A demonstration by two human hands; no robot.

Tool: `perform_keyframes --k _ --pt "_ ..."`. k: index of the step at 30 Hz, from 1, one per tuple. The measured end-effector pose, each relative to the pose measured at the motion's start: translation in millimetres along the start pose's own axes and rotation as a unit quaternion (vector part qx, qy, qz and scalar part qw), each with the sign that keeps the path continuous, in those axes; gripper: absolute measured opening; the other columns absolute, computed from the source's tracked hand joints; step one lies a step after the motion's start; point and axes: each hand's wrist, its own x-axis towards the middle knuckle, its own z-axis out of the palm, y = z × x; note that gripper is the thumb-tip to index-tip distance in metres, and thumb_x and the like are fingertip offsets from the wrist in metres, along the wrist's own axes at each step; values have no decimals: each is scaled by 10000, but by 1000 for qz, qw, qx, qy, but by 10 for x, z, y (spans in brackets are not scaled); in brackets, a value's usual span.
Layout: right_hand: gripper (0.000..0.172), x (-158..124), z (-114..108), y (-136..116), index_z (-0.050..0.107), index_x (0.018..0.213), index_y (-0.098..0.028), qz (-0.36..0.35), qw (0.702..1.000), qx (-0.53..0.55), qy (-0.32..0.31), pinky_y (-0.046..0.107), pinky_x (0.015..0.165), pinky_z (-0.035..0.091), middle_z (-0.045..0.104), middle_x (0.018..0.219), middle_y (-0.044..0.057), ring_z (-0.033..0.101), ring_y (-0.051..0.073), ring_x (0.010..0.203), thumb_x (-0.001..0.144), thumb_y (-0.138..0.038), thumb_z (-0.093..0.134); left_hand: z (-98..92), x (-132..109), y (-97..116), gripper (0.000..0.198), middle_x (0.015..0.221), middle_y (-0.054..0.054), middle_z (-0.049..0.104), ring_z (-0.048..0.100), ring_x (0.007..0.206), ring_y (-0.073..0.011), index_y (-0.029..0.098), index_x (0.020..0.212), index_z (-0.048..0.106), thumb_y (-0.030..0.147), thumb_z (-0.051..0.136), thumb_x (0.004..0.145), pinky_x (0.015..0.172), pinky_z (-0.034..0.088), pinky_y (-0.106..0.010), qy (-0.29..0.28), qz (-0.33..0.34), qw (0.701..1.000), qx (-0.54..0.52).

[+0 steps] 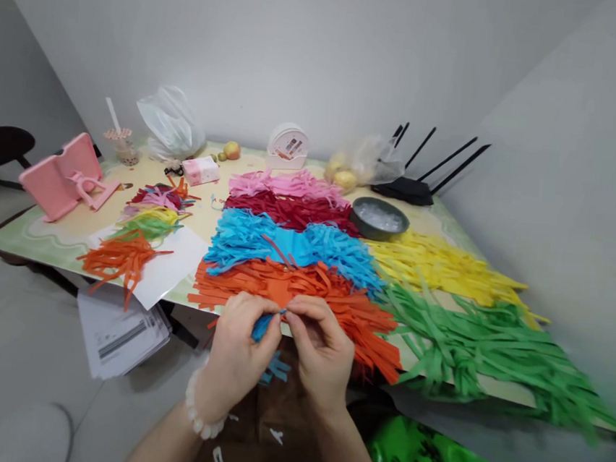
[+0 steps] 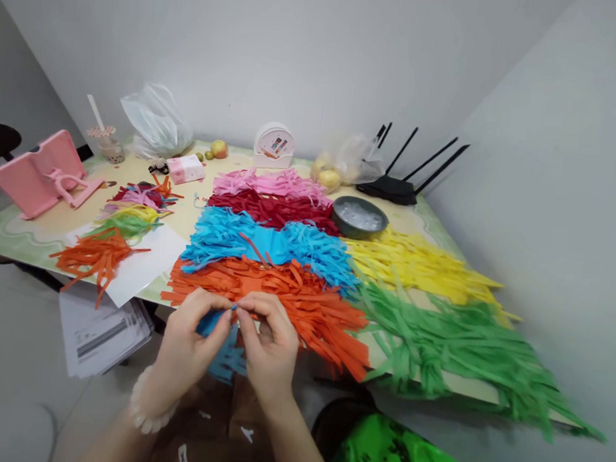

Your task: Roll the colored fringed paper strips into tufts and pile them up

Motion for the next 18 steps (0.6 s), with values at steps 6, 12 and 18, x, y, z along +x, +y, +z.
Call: perform_keyframes --k 6,12,18 --pt "29 46 -108 36 727 844 -235 46 997 8 -55 288 698 558 686 864 41 663 187 827 845 -236 698 42 2 -83 87 816 -44 694 628 767 -169 176 851 668 230 613 893 724 486 -272 -25 -75 992 -96" --pt "69 73 -185 -58 747 869 -253 27 989 -95 -108 302 784 539 702 900 38 667 185 878 863 -220 687 94 16 -113 140 668 -4 634 603 649 -135 156 761 618 252 623 863 656 489 -237 -61 -154 960 -226" --pt "70 122 -229 -32 757 866 -238 45 989 -86 -109 307 732 562 699 897 55 673 197 859 860 -257 689 236 -36 -126 101 766 -35 699 664 731 -160 161 835 644 251 619 873 719 522 -262 -11 -167 954 -247"
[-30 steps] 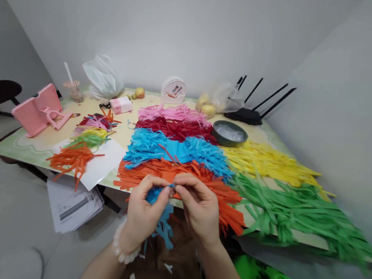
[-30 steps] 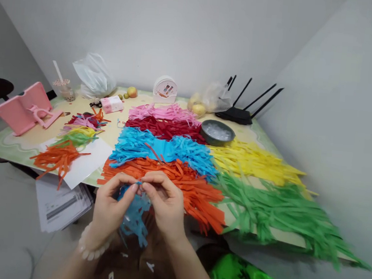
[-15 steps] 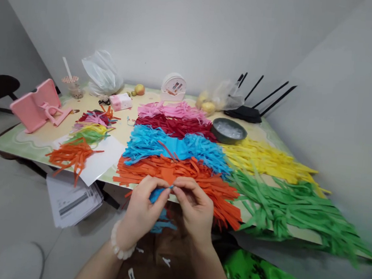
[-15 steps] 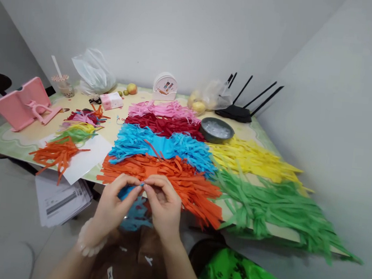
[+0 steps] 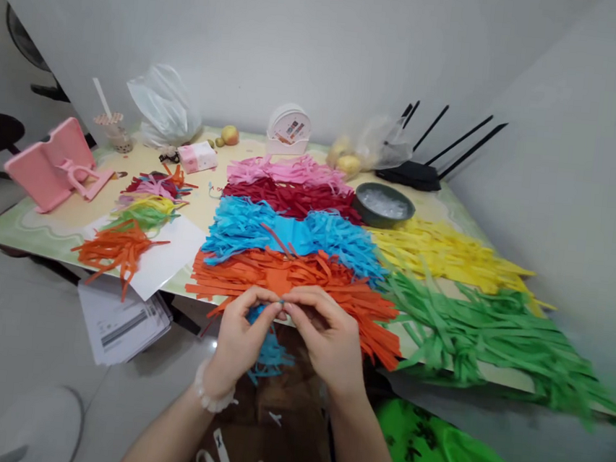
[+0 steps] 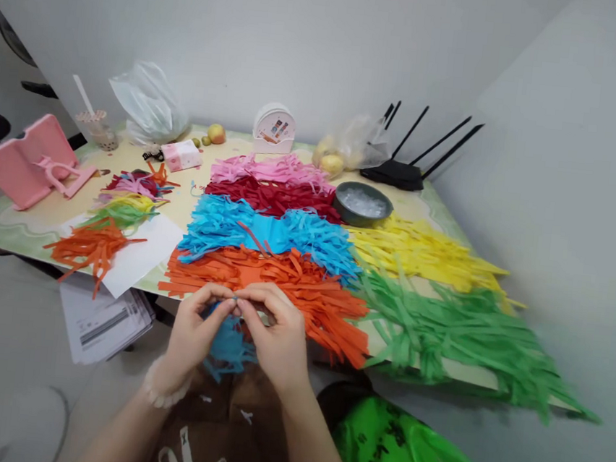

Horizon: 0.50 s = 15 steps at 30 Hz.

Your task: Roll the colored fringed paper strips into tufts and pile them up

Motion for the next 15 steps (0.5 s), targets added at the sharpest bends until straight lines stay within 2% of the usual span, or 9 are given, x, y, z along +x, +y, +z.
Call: perform_keyframes --k 3,5,8,10,13,15 --pt "109 10 11 44 746 910 -226 38 998 50 11 302 678 583 689 900 53 678 185 775 838 -301 714 16 -5 -20 109 809 -48 721 700 763 -172 157 909 624 255 641 865 735 541 -269 -10 -23 999 -41" --pt "137 6 35 67 732 913 -217 57 995 78 11 293 647 589 687 875 46 675 174 717 823 -321 728 19 -7 -26 82 787 -39 705 695 756 -163 159 861 618 238 641 865 725 535 -253 3 -12 1000 -21" --pt "129 1 61 91 724 889 -212 58 994 89 12 275 649 584 688 854 44 673 171 730 817 -318 733 22 -16 -46 97 767 -27 685 683 747 -148 162 809 621 224 619 884 711 526 -232 18 10 1000 5" --pt "122 4 58 97 716 894 -216 56 993 99 27 267 670 579 689 846 38 670 165 747 807 -298 742 16 -29 -66 82 837 -39 705 696 796 -155 162 887 635 241 613 899 758 531 -245 4 13 1000 6" --pt "137 7 44 88 698 903 -227 48 991 112 64 258 705 573 685 825 19 661 151 755 785 -258 761 -10 -49 -82 222 1013 -70 721 700 948 -185 171 1074 624 269 661 878 862 526 -279 -29 9 999 15" --pt "144 -1 52 78 690 902 -230 47 989 116 76 255 697 572 678 815 14 654 147 750 780 -250 763 -30 -54 -78 194 987 -66 722 696 941 -186 171 1036 631 279 664 878 847 526 -277 -33 7 999 21"
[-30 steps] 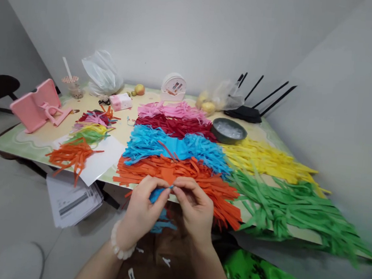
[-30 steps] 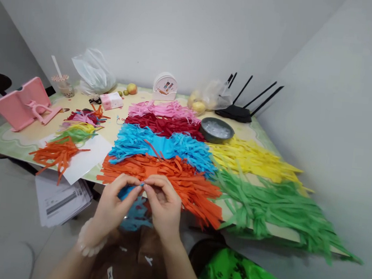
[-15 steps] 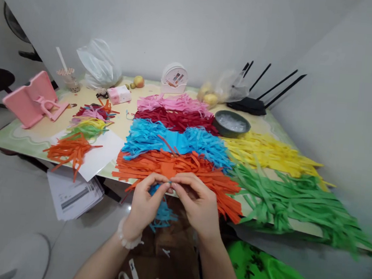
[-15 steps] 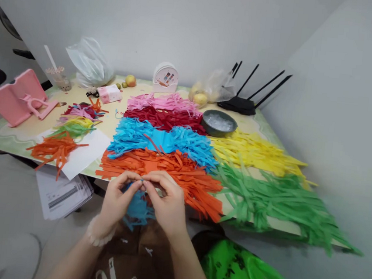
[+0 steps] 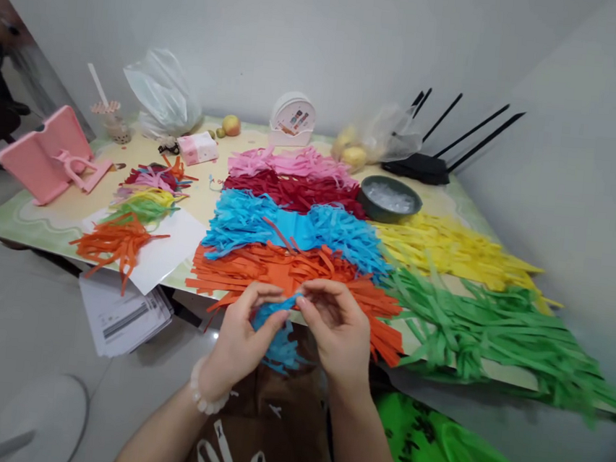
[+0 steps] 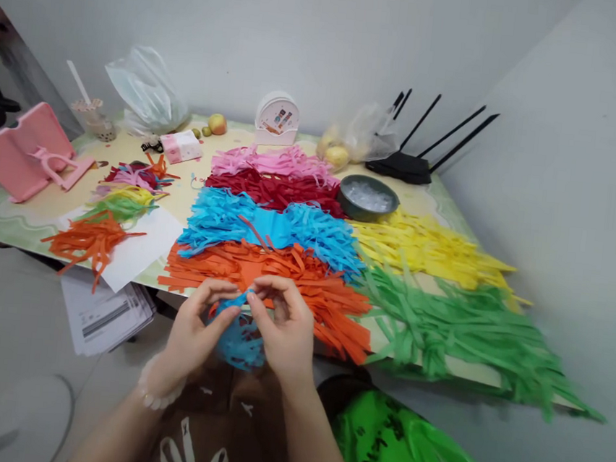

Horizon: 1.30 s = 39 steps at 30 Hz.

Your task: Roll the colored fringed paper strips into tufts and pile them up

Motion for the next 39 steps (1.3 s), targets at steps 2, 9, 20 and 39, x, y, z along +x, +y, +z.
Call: perform_keyframes --k 2,9,20,39 --pt "143 -14 15 4 688 908 -228 19 1000 5 -11 257 658 573 665 790 12 652 149 718 789 -270 755 -12 4 12 114 854 -47 713 692 825 -169 164 899 632 278 629 901 773 528 -262 4 0 1000 -6" --pt "141 32 -48 27 733 867 -213 53 993 -18 -105 263 588 544 687 773 30 662 171 698 801 -337 744 16 1 -13 146 734 -24 676 657 719 -147 162 818 596 269 599 917 720 508 -252 11 -8 999 -44" --pt "68 17 -17 -93 738 775 -218 -48 981 -120 -145 234 639 523 686 752 12 645 145 694 840 -223 720 -175 -106 -112 233 732 -37 700 637 688 -150 147 800 671 374 684 853 691 511 -250 -29 -62 990 -126" --pt "150 -304 165 203 728 956 -215 16 986 -79 -149 190 620 559 687 718 15 666 131 645 905 -326 640 -2724 144 19 206 1168 -88 663 580 1146 -260 197 988 657 352 552 902 1012 456 -418 290 80 798 522"
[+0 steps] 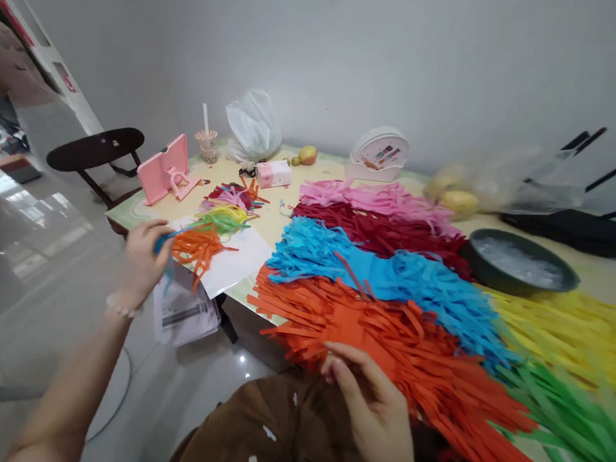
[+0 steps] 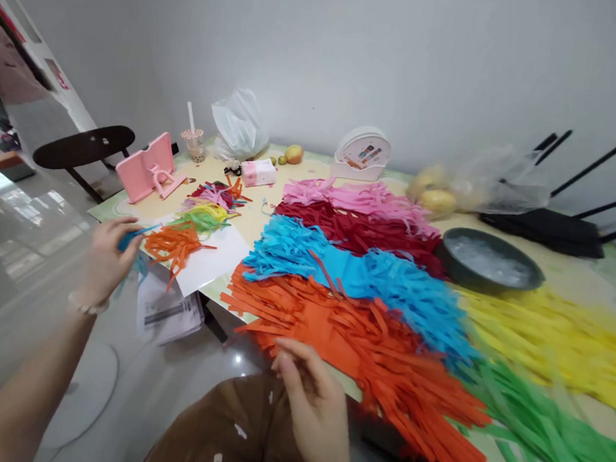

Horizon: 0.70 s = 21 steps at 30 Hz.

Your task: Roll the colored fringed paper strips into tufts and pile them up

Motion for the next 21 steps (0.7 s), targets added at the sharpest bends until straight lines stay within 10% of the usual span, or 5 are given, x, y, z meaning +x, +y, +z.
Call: perform_keyframes --k 4,8,15,21 --pt "195 15 78 -40 743 933 -213 2 998 -36 -45 203 642 556 694 745 31 671 148 680 915 -362 617 628 196 -78 168 1238 -104 673 562 1221 -253 183 983 681 262 560 899 1080 412 -411 -203 158 964 71" --pt "246 12 -26 -10 751 889 -205 9 997 -71 -36 201 615 546 680 700 30 663 151 643 908 -408 612 1064 221 -144 251 1030 -141 735 657 981 -280 136 1086 675 183 538 881 900 501 -428 -231 159 955 99" --pt "294 131 -92 44 754 885 -197 19 995 -94 -37 210 604 549 696 692 35 677 160 638 912 -441 592 1166 723 -167 372 1257 -147 675 501 1275 -304 171 1221 655 193 391 960 1127 296 -517 -226 214 944 112" --pt "279 337 -455 88 758 893 -224 -25 981 -190 -36 255 662 570 765 823 54 723 197 737 903 -447 590 1202 631 -263 424 1473 -83 534 407 1406 -296 264 1332 601 336 466 936 1184 217 -536 -311 275 904 104"
